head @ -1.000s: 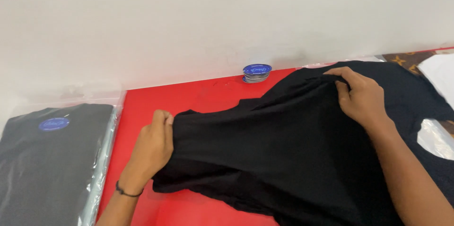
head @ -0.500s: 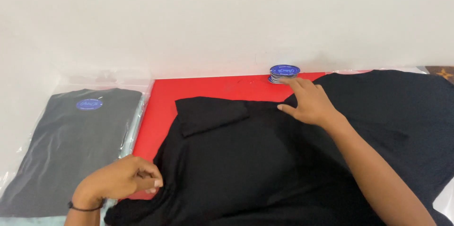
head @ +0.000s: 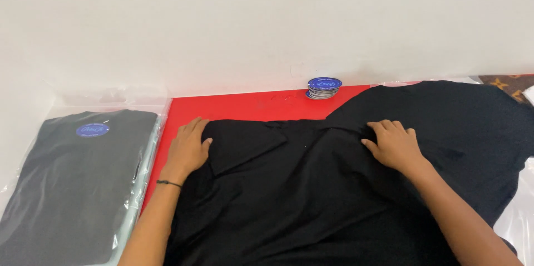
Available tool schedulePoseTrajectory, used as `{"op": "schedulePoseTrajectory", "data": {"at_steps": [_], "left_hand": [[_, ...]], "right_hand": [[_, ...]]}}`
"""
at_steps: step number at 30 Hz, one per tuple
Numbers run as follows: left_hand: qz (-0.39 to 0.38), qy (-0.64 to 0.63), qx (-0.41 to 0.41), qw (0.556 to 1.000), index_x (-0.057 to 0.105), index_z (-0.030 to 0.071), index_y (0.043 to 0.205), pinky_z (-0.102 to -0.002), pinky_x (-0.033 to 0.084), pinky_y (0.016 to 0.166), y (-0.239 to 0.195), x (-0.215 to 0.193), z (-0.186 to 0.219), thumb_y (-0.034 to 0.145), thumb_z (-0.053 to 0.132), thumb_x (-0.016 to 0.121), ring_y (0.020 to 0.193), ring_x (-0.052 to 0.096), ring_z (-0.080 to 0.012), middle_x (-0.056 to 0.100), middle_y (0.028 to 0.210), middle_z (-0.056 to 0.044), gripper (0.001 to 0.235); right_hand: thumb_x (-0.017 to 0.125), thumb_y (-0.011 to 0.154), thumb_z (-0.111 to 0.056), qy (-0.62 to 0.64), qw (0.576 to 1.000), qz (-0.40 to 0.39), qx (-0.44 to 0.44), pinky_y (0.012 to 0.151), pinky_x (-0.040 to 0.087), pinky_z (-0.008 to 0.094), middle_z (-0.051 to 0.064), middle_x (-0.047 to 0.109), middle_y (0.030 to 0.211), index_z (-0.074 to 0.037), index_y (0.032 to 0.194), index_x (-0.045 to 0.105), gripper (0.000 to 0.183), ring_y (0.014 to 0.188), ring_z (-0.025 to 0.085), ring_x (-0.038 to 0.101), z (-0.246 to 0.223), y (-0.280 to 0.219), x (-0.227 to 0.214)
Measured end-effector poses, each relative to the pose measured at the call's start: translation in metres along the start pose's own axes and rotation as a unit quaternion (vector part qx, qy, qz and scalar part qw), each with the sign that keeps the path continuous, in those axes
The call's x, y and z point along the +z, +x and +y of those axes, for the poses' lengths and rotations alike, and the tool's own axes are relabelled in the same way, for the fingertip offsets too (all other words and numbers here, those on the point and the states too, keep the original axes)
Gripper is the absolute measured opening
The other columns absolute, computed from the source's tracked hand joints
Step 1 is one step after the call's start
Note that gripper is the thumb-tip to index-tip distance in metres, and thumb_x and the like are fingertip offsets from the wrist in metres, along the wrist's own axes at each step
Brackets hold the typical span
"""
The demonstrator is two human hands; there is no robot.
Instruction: The person folds a black t-shirt on a red table, places it into a clear plastic bag, and seals the bag. They then unfold a second black t-shirt and smooth it out on the table.
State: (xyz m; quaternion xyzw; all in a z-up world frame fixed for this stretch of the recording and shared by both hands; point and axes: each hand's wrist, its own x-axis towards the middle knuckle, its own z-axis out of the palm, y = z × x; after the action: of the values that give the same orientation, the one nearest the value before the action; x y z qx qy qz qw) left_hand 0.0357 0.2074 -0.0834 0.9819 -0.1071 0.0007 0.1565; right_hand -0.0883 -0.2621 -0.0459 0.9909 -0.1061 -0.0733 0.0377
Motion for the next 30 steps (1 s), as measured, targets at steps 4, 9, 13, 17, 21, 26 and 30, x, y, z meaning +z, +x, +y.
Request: {"op": "schedulePoseTrajectory", "data": {"at_steps": [4, 9, 13, 17, 21, 26, 30], "left_hand": [[-0.032, 0.059, -0.022, 0.997, 0.041, 0.022, 0.158, -0.058, 0.038, 0.116, 0.006, 0.011, 0.014, 0.100, 0.032, 0.060, 0.149, 0.037, -0.0278, 0.046, 0.157, -0.006, 0.061], [0.067, 0.105, 0.011, 0.992, 0.067, 0.027, 0.130, -0.053, 0.029, 0.121, 0.031, 0.069, -0.030, 0.098, 0.041, 0.066, 0.129, 0.055, -0.0167, 0.067, 0.117, 0.004, 0.035], [0.123, 0.076, -0.025, 0.989, 0.071, 0.023, 0.119, -0.047, 0.044, 0.108, 0.023, 0.064, -0.039, 0.101, 0.038, 0.065, 0.117, 0.062, -0.0196, 0.064, 0.104, 0.002, 0.024], [0.196, 0.085, -0.054, 0.975, 0.070, 0.022, 0.119, -0.046, 0.048, 0.100, 0.013, 0.066, -0.053, 0.098, 0.035, 0.068, 0.114, 0.062, -0.0217, 0.063, 0.105, 0.000, 0.025], [0.255, 0.088, -0.047, 0.962, 0.067, 0.019, 0.128, -0.051, 0.045, 0.105, -0.002, 0.075, -0.059, 0.098, 0.028, 0.071, 0.120, 0.059, -0.0243, 0.062, 0.113, -0.004, 0.033], [0.306, 0.082, -0.018, 0.948, 0.059, 0.017, 0.140, -0.046, 0.043, 0.106, 0.001, 0.082, -0.065, 0.091, 0.023, 0.075, 0.128, 0.056, -0.0254, 0.061, 0.128, -0.007, 0.052], [0.309, 0.070, 0.007, 0.948, 0.061, 0.013, 0.137, -0.045, 0.042, 0.106, -0.004, 0.077, -0.060, 0.093, 0.017, 0.074, 0.127, 0.057, -0.0271, 0.062, 0.127, -0.009, 0.046]], "right_hand": [[0.063, 0.097, -0.044, -0.027, 0.997, 0.040, 0.056, 0.109, 0.044, 0.048, 0.000, 0.069, 0.128, -0.027, 0.129, 0.066, 0.036, 0.133, 0.021, 0.058, 0.026, 0.003, 0.024], [0.059, 0.104, -0.035, 0.023, 0.990, 0.121, 0.071, 0.092, 0.054, 0.042, 0.003, 0.079, 0.089, -0.019, 0.107, 0.063, 0.017, 0.098, 0.024, 0.078, 0.058, 0.020, 0.029], [0.055, 0.111, -0.031, 0.025, 0.970, 0.242, 0.029, 0.083, 0.055, 0.043, 0.004, 0.075, 0.085, -0.015, 0.112, 0.054, 0.016, 0.087, 0.027, 0.078, 0.047, 0.041, 0.010], [0.060, 0.105, -0.039, -0.045, 0.960, 0.275, 0.016, 0.095, 0.044, 0.044, -0.002, 0.067, 0.094, -0.021, 0.111, 0.059, 0.019, 0.104, 0.023, 0.069, 0.027, 0.087, 0.032], [0.072, 0.091, -0.032, -0.059, 0.944, 0.322, -0.051, 0.092, 0.047, 0.043, -0.001, 0.065, 0.106, -0.024, 0.108, 0.066, 0.020, 0.114, 0.023, 0.063, -0.027, 0.090, 0.040], [0.071, 0.094, -0.026, 0.133, 0.949, 0.218, -0.187, 0.088, 0.056, 0.031, -0.002, 0.074, 0.098, -0.021, 0.102, 0.073, 0.010, 0.104, 0.018, 0.070, -0.082, 0.072, 0.023], [0.073, 0.093, -0.023, 0.138, 0.958, 0.164, -0.190, 0.097, 0.055, 0.034, 0.003, 0.075, 0.111, -0.017, 0.110, 0.075, 0.018, 0.115, 0.022, 0.068, -0.082, 0.086, 0.028]]}}
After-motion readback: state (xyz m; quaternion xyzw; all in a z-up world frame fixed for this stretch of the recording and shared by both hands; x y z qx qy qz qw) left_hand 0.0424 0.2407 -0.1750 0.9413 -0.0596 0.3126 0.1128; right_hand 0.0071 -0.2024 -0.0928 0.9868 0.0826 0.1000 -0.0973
